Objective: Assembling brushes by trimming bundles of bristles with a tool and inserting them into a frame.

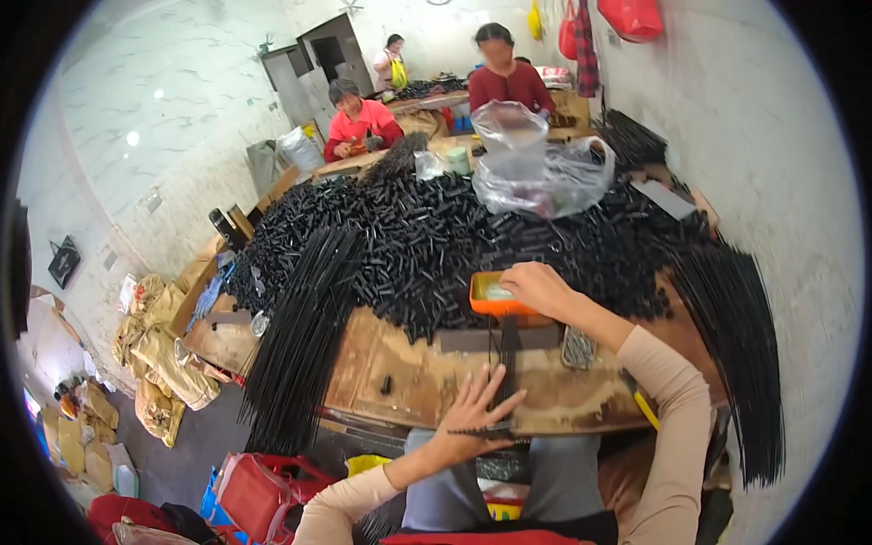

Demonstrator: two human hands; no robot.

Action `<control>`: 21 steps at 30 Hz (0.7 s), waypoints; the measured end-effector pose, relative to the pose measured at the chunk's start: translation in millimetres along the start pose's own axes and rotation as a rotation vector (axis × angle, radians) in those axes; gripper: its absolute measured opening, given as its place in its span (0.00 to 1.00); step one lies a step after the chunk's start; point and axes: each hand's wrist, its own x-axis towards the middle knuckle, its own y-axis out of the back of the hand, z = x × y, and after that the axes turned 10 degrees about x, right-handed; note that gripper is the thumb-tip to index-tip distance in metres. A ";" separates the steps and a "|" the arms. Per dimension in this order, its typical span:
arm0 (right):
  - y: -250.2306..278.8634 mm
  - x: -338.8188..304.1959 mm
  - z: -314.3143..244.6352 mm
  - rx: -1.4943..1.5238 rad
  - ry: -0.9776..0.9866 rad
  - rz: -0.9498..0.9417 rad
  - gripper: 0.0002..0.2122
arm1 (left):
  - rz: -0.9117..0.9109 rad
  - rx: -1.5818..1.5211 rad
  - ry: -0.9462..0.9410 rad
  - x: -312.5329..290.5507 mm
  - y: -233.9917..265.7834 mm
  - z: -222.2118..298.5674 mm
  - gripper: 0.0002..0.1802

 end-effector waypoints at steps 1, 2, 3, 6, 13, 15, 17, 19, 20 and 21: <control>-12.1 15.7 14.5 -0.062 -0.013 -0.045 0.08 | -0.024 -0.041 0.005 0.1 -1.7 -3.6 0.50; -20.0 25.2 23.9 -0.166 -0.096 -0.129 0.08 | -0.016 -0.032 0.009 0.4 -1.3 -6.9 0.50; -27.7 30.9 33.0 -0.271 -0.183 -0.212 0.08 | -0.044 -0.048 -0.018 0.8 -0.3 -9.0 0.50; -38.0 38.5 29.4 -0.254 -0.061 -0.177 0.06 | -0.099 0.156 -0.057 -4.4 -10.5 -14.4 0.48; -21.6 34.2 31.3 -0.164 -0.107 -0.206 0.09 | -0.077 -0.034 -0.025 1.3 5.0 -9.9 0.51; -6.5 40.2 19.6 -0.044 -0.317 -0.257 0.08 | -0.028 -0.071 -0.018 -1.5 0.5 -11.5 0.49; 2.1 43.5 14.9 -0.012 -0.355 -0.263 0.07 | -0.014 -0.044 -0.025 -1.4 0.0 -10.8 0.51; 10.2 43.1 8.9 0.156 -0.359 -0.176 0.06 | -0.005 -0.056 -0.024 1.0 6.0 -9.0 0.52; 13.5 40.5 6.1 0.155 -0.254 -0.068 0.06 | 0.005 -0.058 -0.019 2.3 5.1 -9.0 0.52; 16.1 37.8 2.3 0.156 -0.148 0.042 0.07 | 0.011 -0.056 -0.013 2.8 3.9 -9.3 0.52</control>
